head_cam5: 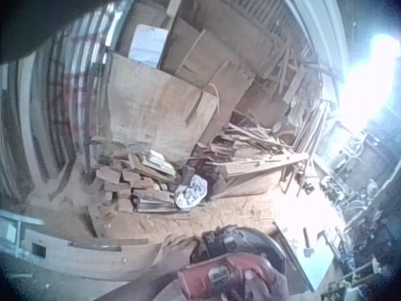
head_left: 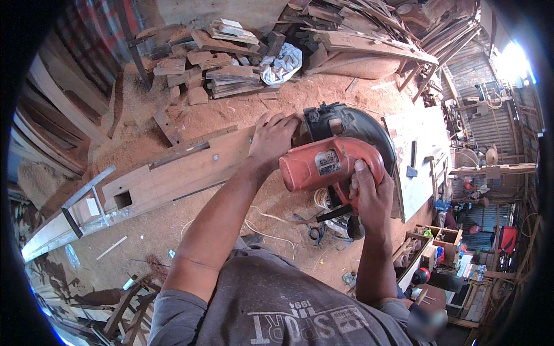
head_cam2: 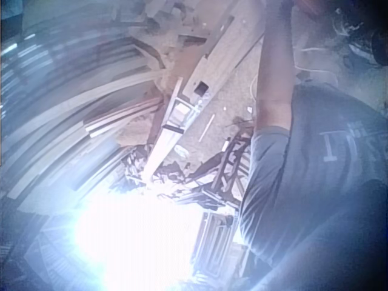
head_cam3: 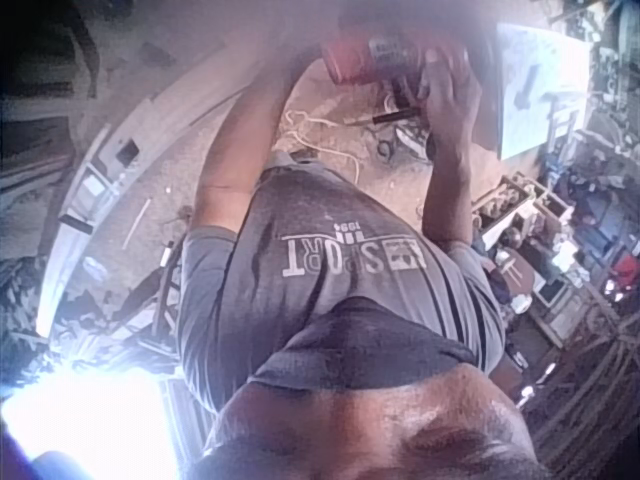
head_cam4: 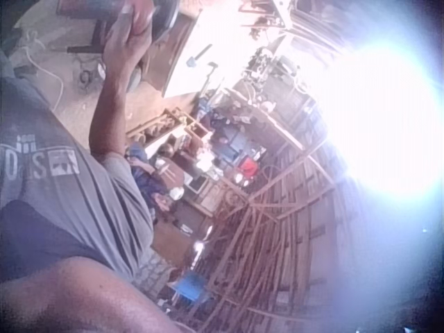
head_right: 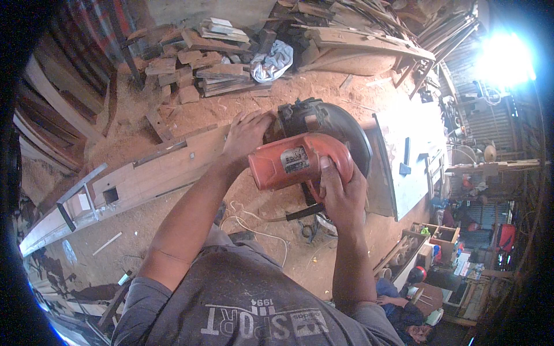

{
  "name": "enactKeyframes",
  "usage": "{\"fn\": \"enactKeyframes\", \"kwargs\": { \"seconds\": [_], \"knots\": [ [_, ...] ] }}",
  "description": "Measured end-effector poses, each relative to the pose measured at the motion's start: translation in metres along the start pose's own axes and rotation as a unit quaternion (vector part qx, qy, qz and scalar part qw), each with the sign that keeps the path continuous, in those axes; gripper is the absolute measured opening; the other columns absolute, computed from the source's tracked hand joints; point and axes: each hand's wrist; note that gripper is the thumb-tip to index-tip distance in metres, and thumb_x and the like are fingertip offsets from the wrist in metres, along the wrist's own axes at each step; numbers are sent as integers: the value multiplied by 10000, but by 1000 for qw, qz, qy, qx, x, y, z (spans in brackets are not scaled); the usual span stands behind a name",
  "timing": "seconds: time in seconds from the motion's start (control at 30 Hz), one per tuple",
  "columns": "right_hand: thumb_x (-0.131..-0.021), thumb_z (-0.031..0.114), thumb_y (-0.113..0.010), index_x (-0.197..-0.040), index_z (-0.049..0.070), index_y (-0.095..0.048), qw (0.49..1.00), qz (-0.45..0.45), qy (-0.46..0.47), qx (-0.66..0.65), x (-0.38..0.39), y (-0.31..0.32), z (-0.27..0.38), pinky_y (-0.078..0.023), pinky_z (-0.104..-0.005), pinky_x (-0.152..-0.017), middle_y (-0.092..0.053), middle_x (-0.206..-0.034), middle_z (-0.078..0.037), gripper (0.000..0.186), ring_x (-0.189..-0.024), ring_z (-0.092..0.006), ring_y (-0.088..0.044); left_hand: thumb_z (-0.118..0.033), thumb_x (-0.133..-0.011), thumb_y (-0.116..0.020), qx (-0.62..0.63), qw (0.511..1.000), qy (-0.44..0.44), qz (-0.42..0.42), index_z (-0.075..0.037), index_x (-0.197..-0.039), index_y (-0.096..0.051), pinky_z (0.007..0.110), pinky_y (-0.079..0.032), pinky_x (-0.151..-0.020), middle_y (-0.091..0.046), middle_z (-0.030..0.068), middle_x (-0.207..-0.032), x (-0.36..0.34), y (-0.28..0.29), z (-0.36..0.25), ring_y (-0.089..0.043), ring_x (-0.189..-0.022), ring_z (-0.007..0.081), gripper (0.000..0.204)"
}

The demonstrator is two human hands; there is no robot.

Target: The person measures and marks a wooden plank with a ruler and pencil, then uses a circular saw to cut the plank. They sand the cut piece with an electric sander, apply glue to the edges, and hammer the pieces together to assemble a small wooden structure.

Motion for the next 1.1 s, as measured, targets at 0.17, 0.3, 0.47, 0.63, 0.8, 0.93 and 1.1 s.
{"fn": "enactKeyframes", "kwargs": {
  "seconds": [0.17,0.3,0.47,0.63,0.8,0.93,1.1],
  "knots": [
    [-1072,245,-664,-1041,22,-693,1000,-5,-9,-5,-1,-4,5,-413,-244,-543,-581,-721,29,227,-610,-51,-529,-455,-988,-588,2,1000,-9,15,-93,-1509,-510,542,-228,-1290,-568,96,-1547,0,0,1,-424,-1533,246,639],
    [-1073,267,-662,-1017,31,-700,1000,-6,-12,-9,-3,-4,3,-425,-242,-554,-602,-748,16,246,-620,-62,-547,-453,-991,-588,-15,1000,-11,21,-78,-1533,-481,541,-223,-1291,-558,103,-1556,3,4,-4,-409,-1543,253,668],
    [-1079,256,-651,-1007,35,-701,1000,5,-4,-6,-8,-4,2,-413,-244,-551,-595,-738,25,237,-618,-60,-539,-405,-935,-663,-16,999,-28,-3,-93,-1504,-513,560,-259,-1268,-545,103,-1578,3,-2,1,-451,-1517,286,666],
    [-1084,252,-642,-1022,36,-702,1000,4,1,-19,-9,-7,6,-401,-242,-550,-585,-730,34,232,-620,-54,-530,-419,-931,-672,-21,999,-26,14,-98,-1537,-488,548,-257,-1275,-518,95,-1604,2,-1,1,-437,-1528,283,710],
    [-1085,255,-641,-1048,34,-705,1000,11,-2,-11,-11,-6,5,-400,-241,-552,-584,-738,38,233,-624,-48,-524,-437,-958,-643,-25,998,-20,47,-110,-1543,-485,543,-259,-1277,-513,92,-1609,2,13,-4,-433,-1529,284,689],
    [-1084,254,-639,-1033,35,-700,1000,11,-3,-11,-14,-10,10,-401,-240,-554,-586,-742,38,233,-626,-48,-526,-435,-950,-651,-31,998,-23,49,-106,-1545,-478,535,-276,-1268,-508,94,-1610,1,6,2,-431,-1530,293,701],
    [-1087,245,-633,-1020,35,-698,1000,9,-13,-3,-17,-11,11,-402,-242,-553,-585,-734,38,230,-621,-48,-523,-387,-951,-665,-15,999,-31,38,-98,-1526,-473,516,-310,-1246,-535,120,-1570,3,13,-1,-419,-1539,300,672]
  ]
}}
Point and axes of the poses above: each hand's wrist, its own x-axis away from the middle knuckle, its own y-axis out of the back of the hand, z = x × y
